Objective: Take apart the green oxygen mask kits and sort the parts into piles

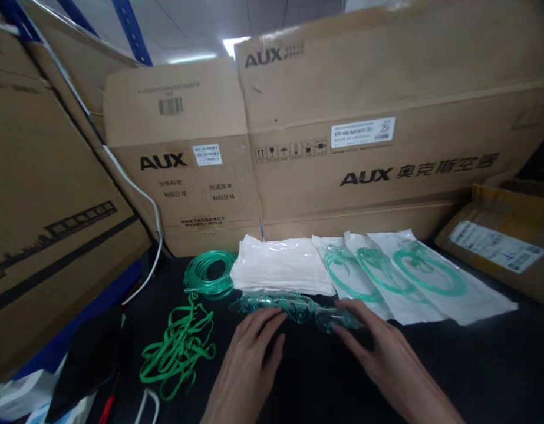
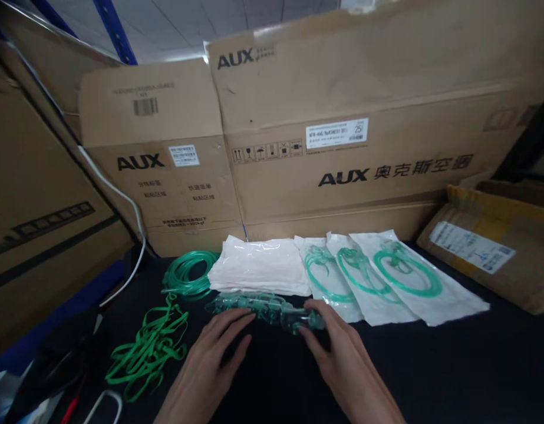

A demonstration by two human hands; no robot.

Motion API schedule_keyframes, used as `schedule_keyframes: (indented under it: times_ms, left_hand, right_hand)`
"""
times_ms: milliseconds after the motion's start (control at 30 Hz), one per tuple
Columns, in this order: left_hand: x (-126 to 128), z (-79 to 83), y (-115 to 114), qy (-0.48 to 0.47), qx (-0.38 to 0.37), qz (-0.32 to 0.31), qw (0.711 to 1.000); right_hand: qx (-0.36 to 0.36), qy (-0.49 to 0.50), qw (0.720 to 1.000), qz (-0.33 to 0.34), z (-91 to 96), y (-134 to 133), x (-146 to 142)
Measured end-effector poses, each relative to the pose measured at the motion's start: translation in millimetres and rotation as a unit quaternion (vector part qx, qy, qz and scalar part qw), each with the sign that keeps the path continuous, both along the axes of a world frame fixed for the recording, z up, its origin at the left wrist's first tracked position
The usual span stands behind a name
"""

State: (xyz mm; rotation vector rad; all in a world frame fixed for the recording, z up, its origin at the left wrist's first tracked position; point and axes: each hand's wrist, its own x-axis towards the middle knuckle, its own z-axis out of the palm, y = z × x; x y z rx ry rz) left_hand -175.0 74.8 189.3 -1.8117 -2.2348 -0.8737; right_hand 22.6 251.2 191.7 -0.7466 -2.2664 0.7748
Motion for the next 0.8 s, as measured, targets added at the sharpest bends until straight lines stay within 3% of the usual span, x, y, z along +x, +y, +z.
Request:
schedule_keyframes:
  times_ms: [167,567,667,800]
  left_hand:
    - [-0.3,4.1,43.8,-0.032,-0.001,-0.003,0.999]
    - [-9.7,-6.7,56.3,-0.073,0.030,-0.011,0.997]
    - [-9.8,-8.8,58.1,-0.082,0.035,-0.010,0.996]
    - [-9.0,-10.5,59.3,-0.081,0.042,-0.012,0.996]
  right_hand:
    - [0.056,0.020,0.998,0.012,-16.6,22.6,-32.1]
    - [0.119,0.000,0.990,0.072,-68.9,29.3,-44.3]
    - [0.130,-0.019,0.988,0.077,-70.7,32.5,-44.2]
    - [0.149,-0.057,0.983,0.087,-58.8,34.2,-45.2]
